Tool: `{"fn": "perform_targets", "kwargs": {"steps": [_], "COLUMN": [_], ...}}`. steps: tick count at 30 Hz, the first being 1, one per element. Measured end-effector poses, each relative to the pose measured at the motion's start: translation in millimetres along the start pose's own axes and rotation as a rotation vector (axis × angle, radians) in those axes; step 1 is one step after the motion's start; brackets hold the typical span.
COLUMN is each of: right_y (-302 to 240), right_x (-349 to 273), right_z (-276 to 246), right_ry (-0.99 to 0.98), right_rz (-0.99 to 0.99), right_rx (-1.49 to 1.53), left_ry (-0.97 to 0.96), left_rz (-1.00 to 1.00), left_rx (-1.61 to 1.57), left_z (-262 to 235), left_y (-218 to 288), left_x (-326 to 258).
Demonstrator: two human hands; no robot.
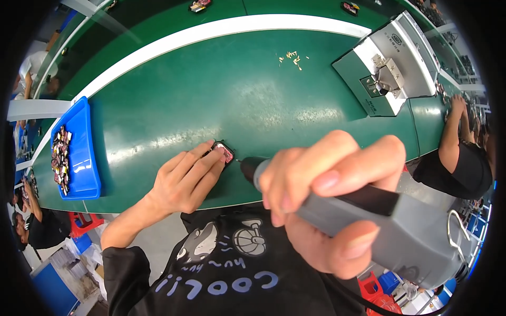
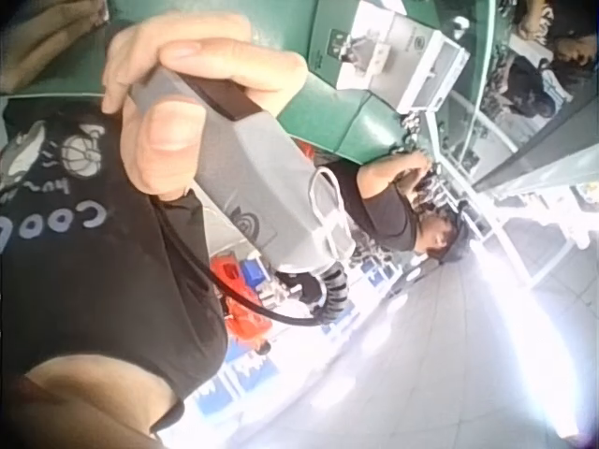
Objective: Assembling electronic components using an electric screwdriver on a factory production line.
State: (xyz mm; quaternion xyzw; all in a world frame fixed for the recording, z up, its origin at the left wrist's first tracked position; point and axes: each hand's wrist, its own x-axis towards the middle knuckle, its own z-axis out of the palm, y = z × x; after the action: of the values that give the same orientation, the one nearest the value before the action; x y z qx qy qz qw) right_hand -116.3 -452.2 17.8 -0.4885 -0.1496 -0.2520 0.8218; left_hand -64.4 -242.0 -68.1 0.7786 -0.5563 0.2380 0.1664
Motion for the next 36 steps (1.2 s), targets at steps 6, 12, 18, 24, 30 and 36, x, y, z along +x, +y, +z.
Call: {"fn": "perform_targets", "kwargs": {"steps": [6,12,18,24,30,36], "right_y": [12,18,22,20,24,25], "right_x": [0,-1,0,1,0,1], "right_z": [5,4,4,5,3,9], "right_ry": [-0.043,-0.054,-0.070,-0.067,-0.061,-0.044], "right_rz": [0.054,0.073,0.069,0.118,0.129,0.152], "right_rx": [-0.039,-0.059,-0.065,-0.071,-0.062,-0.100], "left_ry": [-0.007,0.030,0.017,0.001,-0.012,-0.017], "left_rz": [-0.020,-0.033,-0.057,-0.042,-0.035,-0.052], "left_rx": [0.004,-0.007,-0.007,0.000,-0.010,-0.013], "left_z": [1,5,4,3,3,2], "left_y": [4,5,4,2,3,4], "left_x": [-3,-4,-3,-1,0,1]}}
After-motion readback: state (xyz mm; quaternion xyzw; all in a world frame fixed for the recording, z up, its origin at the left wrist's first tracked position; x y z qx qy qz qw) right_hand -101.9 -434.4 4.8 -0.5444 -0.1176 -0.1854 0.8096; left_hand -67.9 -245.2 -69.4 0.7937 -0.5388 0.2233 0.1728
